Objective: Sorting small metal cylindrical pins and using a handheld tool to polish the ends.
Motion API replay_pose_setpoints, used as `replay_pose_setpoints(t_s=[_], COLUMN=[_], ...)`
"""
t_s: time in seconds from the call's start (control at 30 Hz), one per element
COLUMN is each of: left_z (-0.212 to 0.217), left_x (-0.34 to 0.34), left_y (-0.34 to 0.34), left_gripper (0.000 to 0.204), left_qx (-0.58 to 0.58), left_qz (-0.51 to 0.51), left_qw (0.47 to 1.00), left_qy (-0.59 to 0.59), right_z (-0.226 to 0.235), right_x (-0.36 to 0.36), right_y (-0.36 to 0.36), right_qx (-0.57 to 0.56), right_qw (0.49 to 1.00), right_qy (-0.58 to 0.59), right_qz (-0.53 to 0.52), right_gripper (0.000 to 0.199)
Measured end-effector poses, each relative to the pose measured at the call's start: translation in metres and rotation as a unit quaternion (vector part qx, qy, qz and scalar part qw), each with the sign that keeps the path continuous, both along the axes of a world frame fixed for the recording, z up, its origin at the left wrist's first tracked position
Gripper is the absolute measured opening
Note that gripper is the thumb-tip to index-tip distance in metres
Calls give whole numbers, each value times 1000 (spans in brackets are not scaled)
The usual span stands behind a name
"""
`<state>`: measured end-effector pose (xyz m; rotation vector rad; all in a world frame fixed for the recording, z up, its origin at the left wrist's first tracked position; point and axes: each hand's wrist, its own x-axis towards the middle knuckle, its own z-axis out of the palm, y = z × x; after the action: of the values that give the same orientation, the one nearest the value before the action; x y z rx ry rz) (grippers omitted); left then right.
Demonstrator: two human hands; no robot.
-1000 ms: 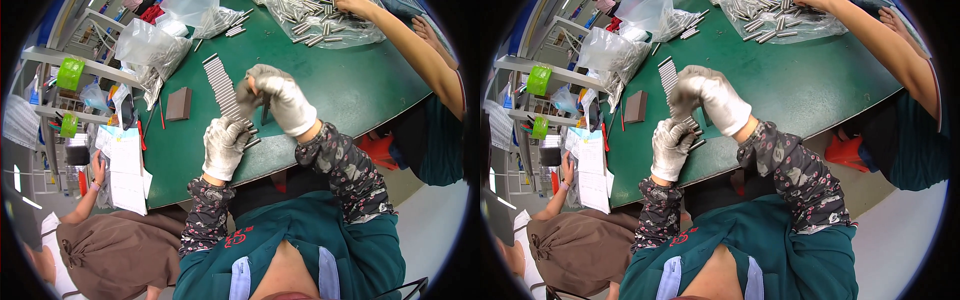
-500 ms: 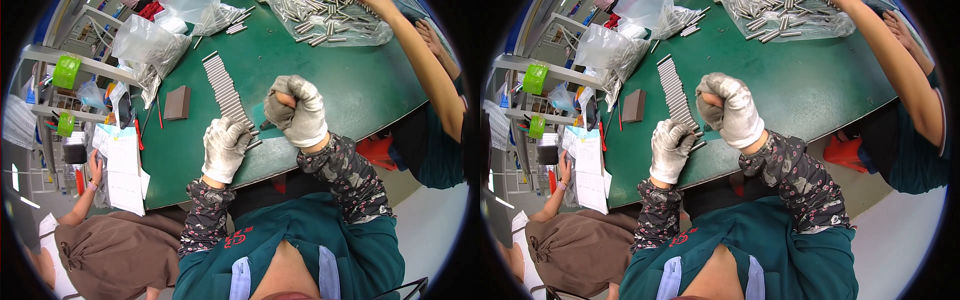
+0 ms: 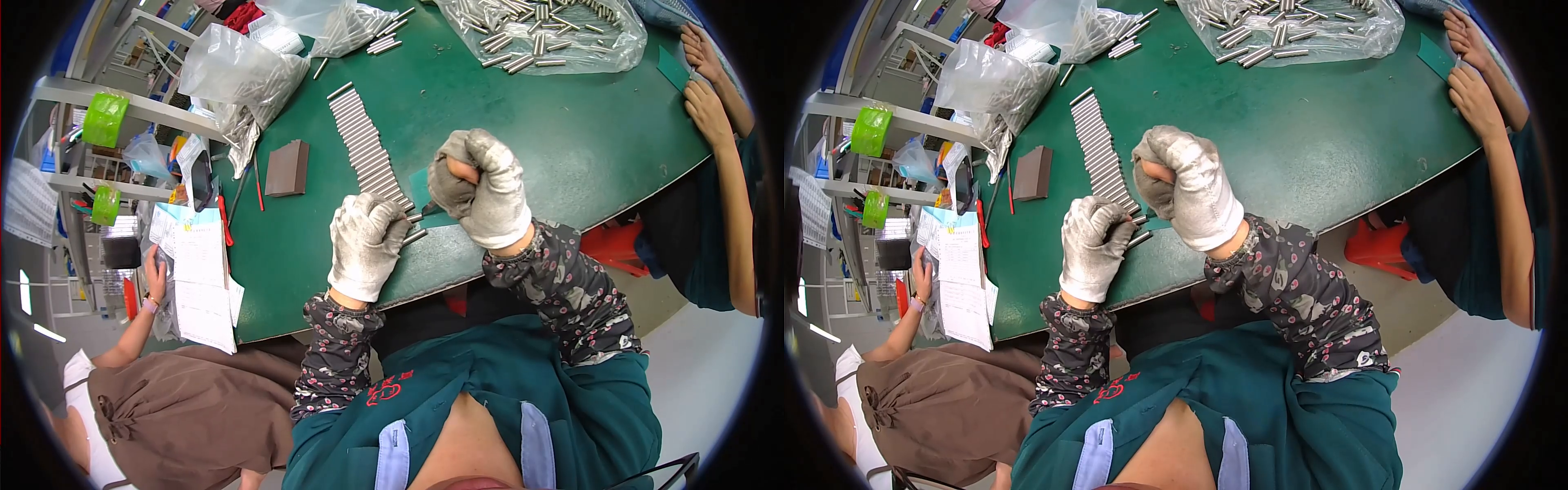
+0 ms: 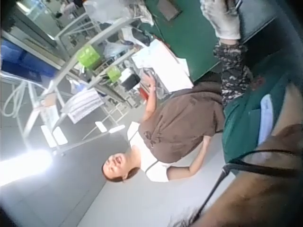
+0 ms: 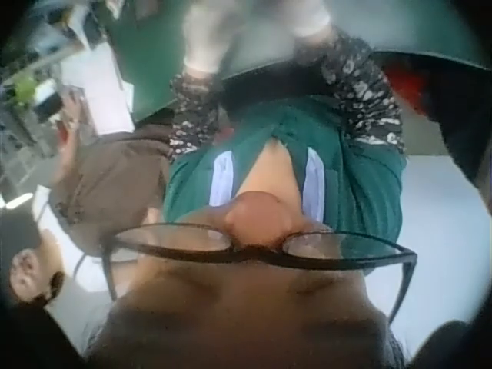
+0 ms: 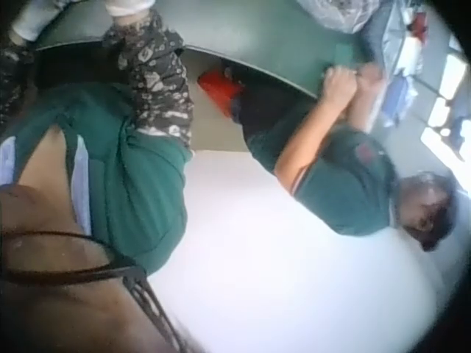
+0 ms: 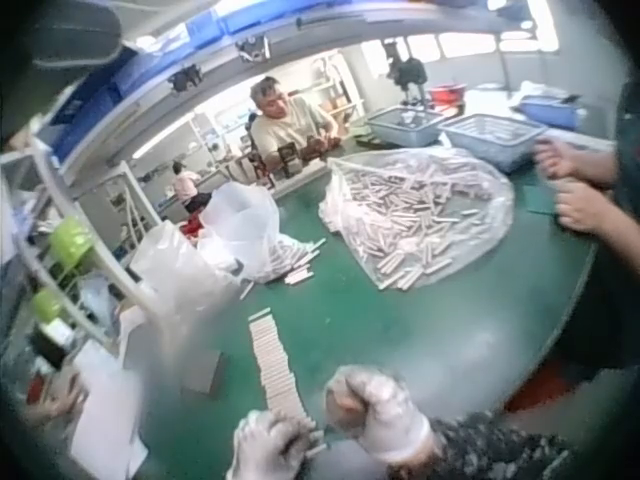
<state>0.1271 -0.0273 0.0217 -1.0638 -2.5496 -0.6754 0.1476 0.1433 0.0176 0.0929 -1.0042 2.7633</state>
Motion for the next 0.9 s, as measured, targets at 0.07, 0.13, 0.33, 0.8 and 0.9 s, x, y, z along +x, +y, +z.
replay_pose_setpoints(t_s=[0.07, 0.13, 0.33, 0.8, 0.9], left_z=[0, 0, 0, 0, 1], left_x=[0, 0, -1, 1, 0], left_y=[0, -1, 1, 1, 1], left_gripper=[18, 17, 21, 16, 16], left_qx=[0, -1, 8, -13, -23], left_qz=[0, 3, -15, 7, 8], left_qw=[1000, 1000, 1000, 1000, 1000], left_qy=[1, -1, 17, -4, -2], right_z=[1, 0, 0, 19, 18], right_x=[0, 0, 0, 8, 6], right_y=[2, 1, 2, -6, -5], right_qx=[5, 2, 2, 128, 186], right_qw=[999, 999, 998, 990, 980], right_qy=[27, 35, 50, 28, 47], right_qz=[28, 26, 28, 41, 54], right_gripper=[36, 36, 38, 45, 46])
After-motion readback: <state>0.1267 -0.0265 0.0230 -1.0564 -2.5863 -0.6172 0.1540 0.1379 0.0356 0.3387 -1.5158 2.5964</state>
